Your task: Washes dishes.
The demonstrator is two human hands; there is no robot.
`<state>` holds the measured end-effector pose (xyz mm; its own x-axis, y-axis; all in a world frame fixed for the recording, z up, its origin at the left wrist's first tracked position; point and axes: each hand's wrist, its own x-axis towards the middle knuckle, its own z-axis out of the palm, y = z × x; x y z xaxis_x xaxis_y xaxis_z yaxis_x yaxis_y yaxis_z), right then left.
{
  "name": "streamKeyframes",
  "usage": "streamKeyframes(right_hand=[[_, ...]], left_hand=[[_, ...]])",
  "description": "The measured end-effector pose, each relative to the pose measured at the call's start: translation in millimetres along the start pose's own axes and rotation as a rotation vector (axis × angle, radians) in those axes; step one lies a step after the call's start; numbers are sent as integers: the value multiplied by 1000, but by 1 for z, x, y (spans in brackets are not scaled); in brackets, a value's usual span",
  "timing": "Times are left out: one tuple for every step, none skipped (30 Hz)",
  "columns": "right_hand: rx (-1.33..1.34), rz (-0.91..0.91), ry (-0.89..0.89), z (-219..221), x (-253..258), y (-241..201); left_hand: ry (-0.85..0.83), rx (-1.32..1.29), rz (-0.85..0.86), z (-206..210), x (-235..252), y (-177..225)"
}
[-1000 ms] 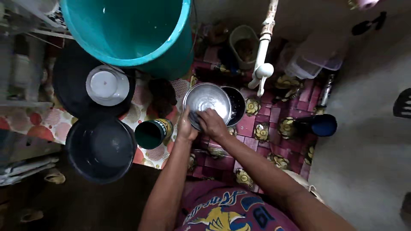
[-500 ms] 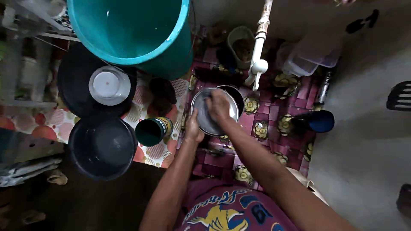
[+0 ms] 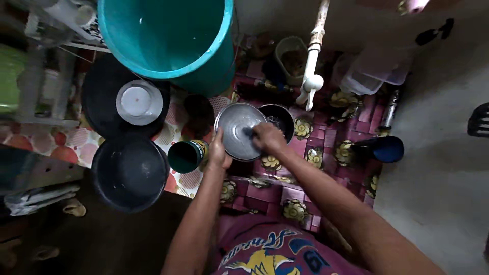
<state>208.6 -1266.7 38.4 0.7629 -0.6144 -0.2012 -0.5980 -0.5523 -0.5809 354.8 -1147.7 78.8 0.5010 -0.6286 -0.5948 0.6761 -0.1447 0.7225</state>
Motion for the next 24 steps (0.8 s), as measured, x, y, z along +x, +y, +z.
streamKeyframes(right_hand=[[-38, 92, 71, -4, 11, 13], [-58, 145, 192, -4, 21, 20], [-56, 166, 300, -1, 28, 17], [-30, 146, 356, 5, 28, 4], [32, 80, 364, 11, 24, -10], [101, -33, 338, 17, 16, -21], [137, -145, 326, 24, 10, -25], [143, -189, 308, 25, 8, -23], [145, -137, 287, 19, 9, -15], [163, -33, 318, 11, 14, -7], [195, 57, 401, 2, 21, -1], [239, 83, 491, -5, 28, -2], [288, 48, 532, -10, 29, -11], [319, -23, 515, -12, 25, -26], [296, -106, 480, -13, 22, -40], [246, -152, 489, -12, 26, -46], [207, -126, 483, -13, 32, -42], [195, -41, 465, -17, 38, -34], [203, 40, 463, -21, 44, -28], [235, 64, 495, -22, 46, -28], [258, 31, 514, -21, 41, -37], [270, -42, 525, -21, 33, -49], [261, -116, 527, -20, 25, -59], [241, -145, 528, -20, 23, -62]], left_hand=[[18, 11, -5, 4, -3, -5], [29, 31, -22, 12, -6, -11], [29, 55, -43, 20, -9, -17], [8, 84, -57, 24, -11, -19], [-12, 125, -51, 27, -10, -17], [-26, 163, -31, 27, -8, -12], [-28, 186, -12, 24, -7, -6], [-27, 202, 1, 21, -7, 1], [-22, 226, 12, 19, -8, 6], [-11, 256, 21, 18, -10, 8], [7, 288, 24, 20, -12, 8], [22, 315, 25, 25, -14, 6], [24, 356, 30, 28, -15, 3], [14, 406, 54, 31, -15, -1], [3, 446, 91, 35, -15, -4], [11, 445, 115, 38, -15, -5], [22, 434, 111, 36, -18, -4], [46, 426, 110, 36, -21, -2], [65, 423, 117, 36, -22, 1], [75, 443, 124, 35, -23, 4], [71, 479, 128, 34, -22, 6], [55, 515, 137, 36, -22, 7], [36, 553, 153, 36, -23, 8], [32, 582, 169, 35, -24, 8]])
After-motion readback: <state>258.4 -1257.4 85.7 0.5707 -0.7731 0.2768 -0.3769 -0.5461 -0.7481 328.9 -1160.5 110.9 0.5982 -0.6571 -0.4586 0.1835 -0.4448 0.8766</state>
